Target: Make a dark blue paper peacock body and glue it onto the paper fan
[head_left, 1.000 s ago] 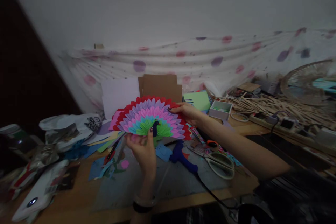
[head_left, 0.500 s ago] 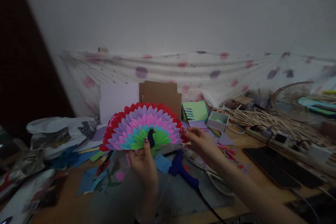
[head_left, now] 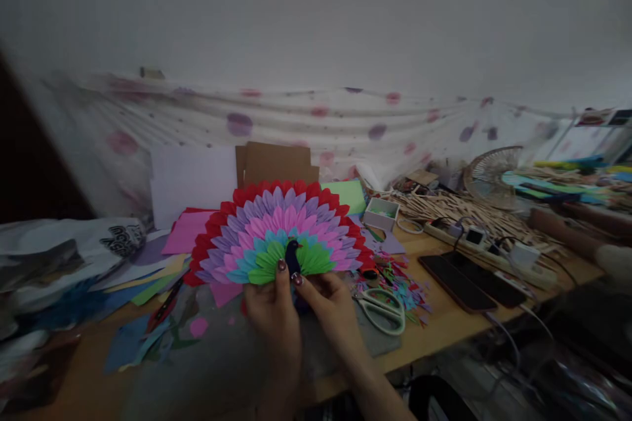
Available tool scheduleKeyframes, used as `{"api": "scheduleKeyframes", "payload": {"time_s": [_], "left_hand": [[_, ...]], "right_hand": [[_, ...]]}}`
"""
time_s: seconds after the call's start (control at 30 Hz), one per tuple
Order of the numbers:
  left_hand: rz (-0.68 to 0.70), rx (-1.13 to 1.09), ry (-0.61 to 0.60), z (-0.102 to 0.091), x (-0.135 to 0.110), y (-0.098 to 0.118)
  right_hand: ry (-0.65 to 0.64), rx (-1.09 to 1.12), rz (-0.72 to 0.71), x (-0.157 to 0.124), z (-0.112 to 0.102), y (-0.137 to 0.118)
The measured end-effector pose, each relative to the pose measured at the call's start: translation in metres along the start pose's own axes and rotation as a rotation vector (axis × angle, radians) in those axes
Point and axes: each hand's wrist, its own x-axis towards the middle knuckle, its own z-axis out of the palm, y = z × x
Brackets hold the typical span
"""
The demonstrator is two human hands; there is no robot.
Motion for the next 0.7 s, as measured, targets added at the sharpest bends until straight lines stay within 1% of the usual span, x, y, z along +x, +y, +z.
{"api": "scheduleKeyframes", "payload": {"time_s": [0.1, 0.27, 0.37, 0.53, 0.7], "left_hand": [[-0.023, -0.002, -0.023, -0.009, 0.006, 0.001], [-0.08, -0.024, -0.118, -0.028, 0.008, 0.0], [-0.11, -0.038, -0.155, -0.035, 0.005, -0.001], [-0.13, -0.069, -0.161, -0.034, 0.005, -0.002], [-0.124, -0.091, -0.192, -0.031, 0.006, 0.002]], "right_hand": [[0.082, 0.063, -0.02, 0.003, 0.007, 0.009], [0.098, 0.147, -0.002, 0.002, 0.012, 0.016], [0.097, 0.176, 0.009, 0.0, 0.01, 0.018], [0.106, 0.202, 0.012, 0.0, 0.01, 0.019], [0.102, 0.22, 0.024, -0.004, 0.009, 0.014]]}}
